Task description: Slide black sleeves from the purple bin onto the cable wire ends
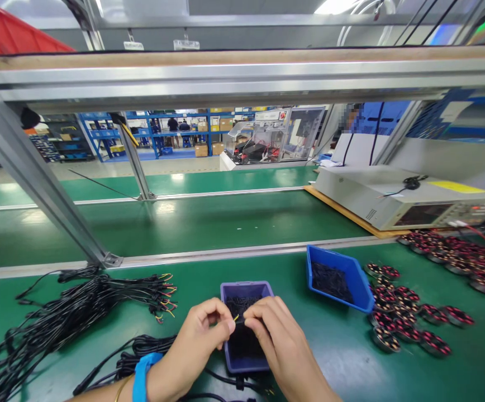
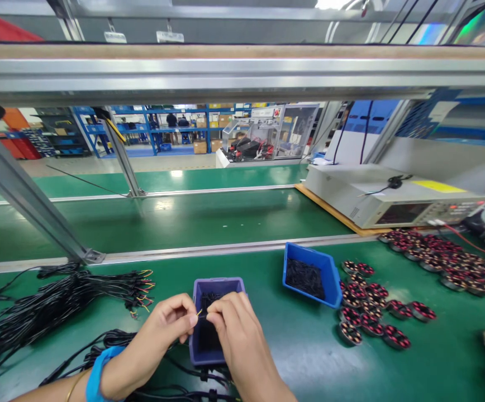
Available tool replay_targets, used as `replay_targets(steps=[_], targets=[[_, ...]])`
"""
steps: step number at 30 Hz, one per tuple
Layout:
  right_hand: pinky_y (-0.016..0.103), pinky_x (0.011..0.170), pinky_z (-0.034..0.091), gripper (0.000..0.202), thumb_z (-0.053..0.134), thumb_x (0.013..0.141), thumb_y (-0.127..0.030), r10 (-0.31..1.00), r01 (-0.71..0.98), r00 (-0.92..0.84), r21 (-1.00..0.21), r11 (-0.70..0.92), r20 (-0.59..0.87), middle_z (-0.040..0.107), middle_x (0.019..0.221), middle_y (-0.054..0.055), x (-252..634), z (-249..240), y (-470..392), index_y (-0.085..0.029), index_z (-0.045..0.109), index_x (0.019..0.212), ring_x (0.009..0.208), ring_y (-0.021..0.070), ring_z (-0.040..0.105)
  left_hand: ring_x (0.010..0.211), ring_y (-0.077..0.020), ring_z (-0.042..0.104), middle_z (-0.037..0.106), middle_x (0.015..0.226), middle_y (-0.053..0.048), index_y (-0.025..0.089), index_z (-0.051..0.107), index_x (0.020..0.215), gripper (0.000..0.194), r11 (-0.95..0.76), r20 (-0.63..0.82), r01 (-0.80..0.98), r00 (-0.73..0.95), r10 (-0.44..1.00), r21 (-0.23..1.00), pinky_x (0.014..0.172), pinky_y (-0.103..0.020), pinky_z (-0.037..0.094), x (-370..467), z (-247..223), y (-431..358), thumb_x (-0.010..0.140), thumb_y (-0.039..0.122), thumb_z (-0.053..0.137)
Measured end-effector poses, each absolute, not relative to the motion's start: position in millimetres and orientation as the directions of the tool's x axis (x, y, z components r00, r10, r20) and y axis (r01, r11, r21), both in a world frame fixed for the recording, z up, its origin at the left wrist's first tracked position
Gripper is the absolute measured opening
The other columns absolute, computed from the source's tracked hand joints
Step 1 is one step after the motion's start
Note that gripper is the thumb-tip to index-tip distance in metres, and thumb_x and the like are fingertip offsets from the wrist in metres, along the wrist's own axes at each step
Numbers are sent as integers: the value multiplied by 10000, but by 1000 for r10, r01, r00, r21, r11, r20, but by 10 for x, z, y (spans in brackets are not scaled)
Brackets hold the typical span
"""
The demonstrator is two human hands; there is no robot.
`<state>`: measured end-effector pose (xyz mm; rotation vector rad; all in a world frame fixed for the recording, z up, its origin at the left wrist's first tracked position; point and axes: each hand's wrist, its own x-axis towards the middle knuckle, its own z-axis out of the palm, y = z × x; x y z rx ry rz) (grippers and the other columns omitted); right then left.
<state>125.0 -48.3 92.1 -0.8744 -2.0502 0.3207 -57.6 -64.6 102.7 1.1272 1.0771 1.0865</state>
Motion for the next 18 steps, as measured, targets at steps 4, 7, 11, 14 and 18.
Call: replay_targets(steps=[4,7,11,14,18], targets=[[317,697,479,187,437,1071,-178,688,462,-329,-525,715,647,632,852,32,1267,950,-476,-226,564,943,792,198,586,615,-124,422,489,635,41,172,598,666,277,33,-24,-65,130,991,997,594,-234,365,-574,1029,-653,762,382,751],[320,703,481,195,433,1068,-166,676,452,-340,-517,727,653,634,848,32,1257,973,-484,-227,563,936,790,198,587,635,-130,427,494,663,35,172,602,665,294,11,-3,-60,134,991,998,618,-244,368,-569,1019,-654,770,401,754],[316,672,478,208,419,1069,-167,653,448,-326,-497,743,684,625,821,29,1252,992,-480,-230,556,925,754,196,580,630,-133,421,476,661,39,177,597,664,314,21,-13,-56,131,991,998,614,-250,359,-567,1018,-656,769,423,759],[326,677,483,217,410,1070,-166,653,462,-344,-483,743,675,623,830,37,1256,997,-471,-235,554,923,761,202,584,633,-136,422,475,660,40,180,599,666,325,24,-16,-62,126,992,998,617,-252,358,-565,1013,-659,769,440,764],[328,682,489,228,412,1066,-170,653,476,-367,-469,744,663,629,839,43,1259,996,-469,-236,558,903,777,207,591,630,-133,421,482,656,40,178,606,667,335,21,-12,-71,127,992,997,619,-252,361,-568,997,-658,766,452,772]])
